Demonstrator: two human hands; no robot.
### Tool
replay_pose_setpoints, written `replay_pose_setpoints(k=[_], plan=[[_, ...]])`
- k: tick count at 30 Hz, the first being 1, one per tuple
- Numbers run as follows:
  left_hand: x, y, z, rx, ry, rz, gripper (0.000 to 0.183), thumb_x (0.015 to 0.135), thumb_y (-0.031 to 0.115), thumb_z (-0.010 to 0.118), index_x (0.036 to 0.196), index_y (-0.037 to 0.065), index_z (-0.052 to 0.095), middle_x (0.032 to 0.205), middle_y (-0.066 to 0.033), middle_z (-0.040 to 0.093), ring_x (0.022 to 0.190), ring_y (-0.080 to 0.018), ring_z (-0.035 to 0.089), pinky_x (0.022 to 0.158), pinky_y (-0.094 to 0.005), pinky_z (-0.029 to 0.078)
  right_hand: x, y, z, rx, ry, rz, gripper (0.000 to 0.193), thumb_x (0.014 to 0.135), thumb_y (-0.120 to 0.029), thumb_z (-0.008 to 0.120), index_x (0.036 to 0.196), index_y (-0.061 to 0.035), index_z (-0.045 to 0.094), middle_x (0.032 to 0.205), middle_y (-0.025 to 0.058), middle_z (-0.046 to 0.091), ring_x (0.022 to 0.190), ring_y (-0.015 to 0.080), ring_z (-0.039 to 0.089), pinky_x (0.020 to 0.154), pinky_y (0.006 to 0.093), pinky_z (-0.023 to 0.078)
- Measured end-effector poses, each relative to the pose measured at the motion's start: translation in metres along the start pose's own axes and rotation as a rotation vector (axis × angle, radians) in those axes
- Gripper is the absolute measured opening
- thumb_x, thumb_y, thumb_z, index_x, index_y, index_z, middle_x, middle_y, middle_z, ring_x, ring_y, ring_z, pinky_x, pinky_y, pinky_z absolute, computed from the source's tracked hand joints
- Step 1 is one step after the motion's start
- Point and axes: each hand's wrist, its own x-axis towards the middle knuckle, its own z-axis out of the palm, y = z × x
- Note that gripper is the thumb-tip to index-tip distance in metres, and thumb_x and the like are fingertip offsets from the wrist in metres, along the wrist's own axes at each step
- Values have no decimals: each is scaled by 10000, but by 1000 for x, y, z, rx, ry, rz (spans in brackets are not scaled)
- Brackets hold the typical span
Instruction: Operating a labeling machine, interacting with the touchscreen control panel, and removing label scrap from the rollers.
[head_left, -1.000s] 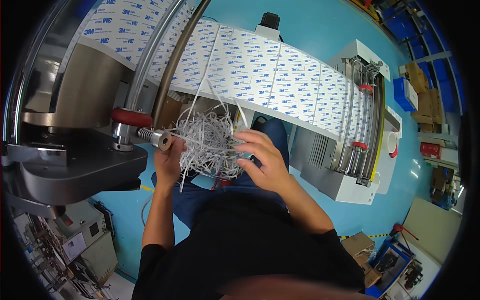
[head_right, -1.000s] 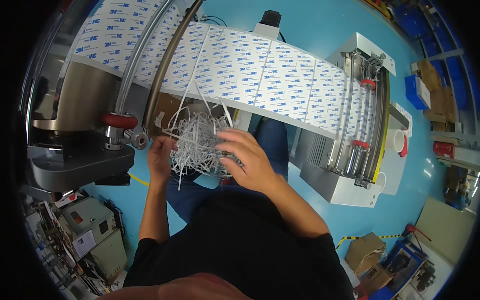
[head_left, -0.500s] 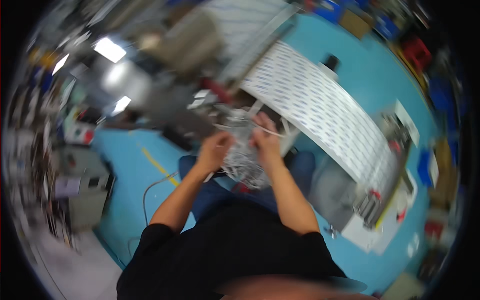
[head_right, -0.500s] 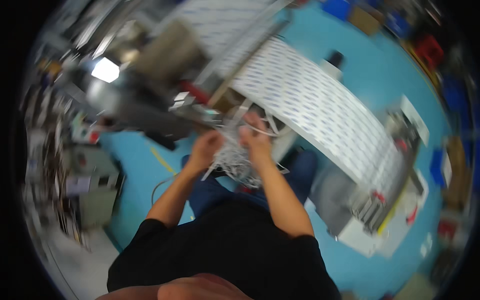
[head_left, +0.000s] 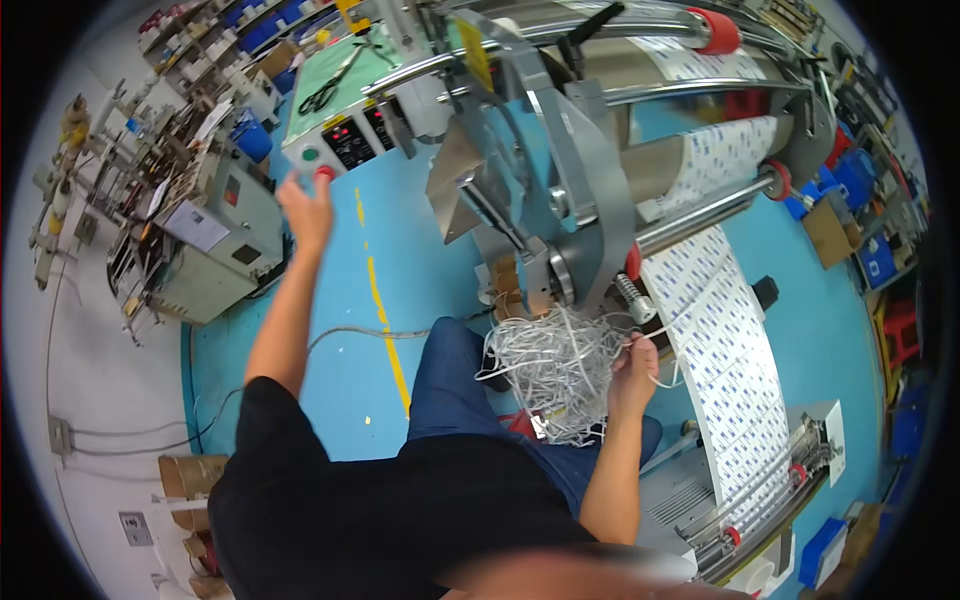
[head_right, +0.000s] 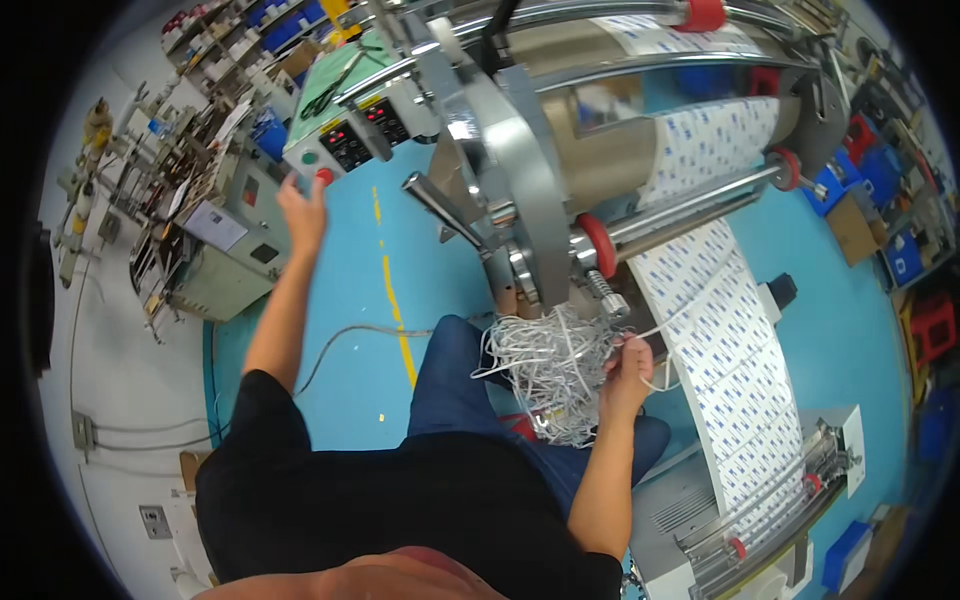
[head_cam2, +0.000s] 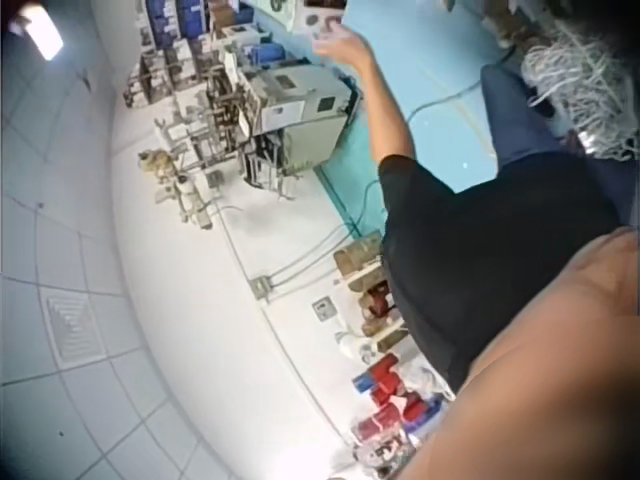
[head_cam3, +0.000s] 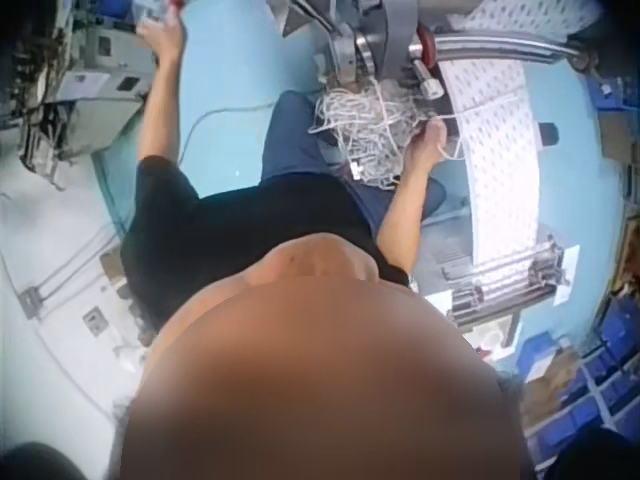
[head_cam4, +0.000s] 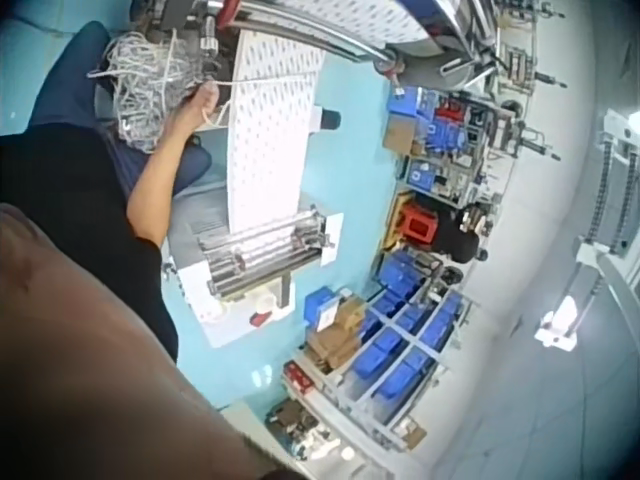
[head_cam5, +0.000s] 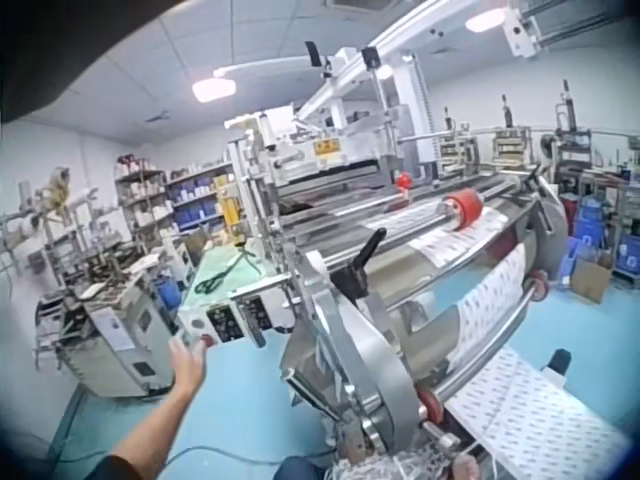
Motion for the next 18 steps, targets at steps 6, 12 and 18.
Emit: replay_pose_setpoints(k=[6, 12, 18], plan=[[83, -96, 36, 8, -242, 19, 453, 917, 371, 566, 946, -82, 579, 924, -191, 610, 826, -292, 569, 757, -419, 455, -10, 1, 6, -184, 63, 61, 207, 949, -268, 586, 1020, -77, 621, 870, 22, 647, 569, 69, 492, 526, 212, 400], [82, -108, 25, 4, -293, -6, 559, 888, 415, 606, 1187, -52, 544, 1124, -218, 626, 990, -354, 612, 840, -418, 458, -9, 5, -3, -173, 44, 59, 141, 952, -201, 570, 999, -74, 609, 919, 34, 665, 567, 68, 508, 527, 197, 397], [49, -71, 13, 64, -131, -139, 460, 859, 357, 620, 1042, -64, 593, 1008, -195, 660, 900, -301, 637, 769, -395, 479, -18, -2, 4, -238, 5, 79, 156, 956, -175, 559, 1035, -49, 606, 949, 35, 665, 600, 69, 517, 557, 203, 415]])
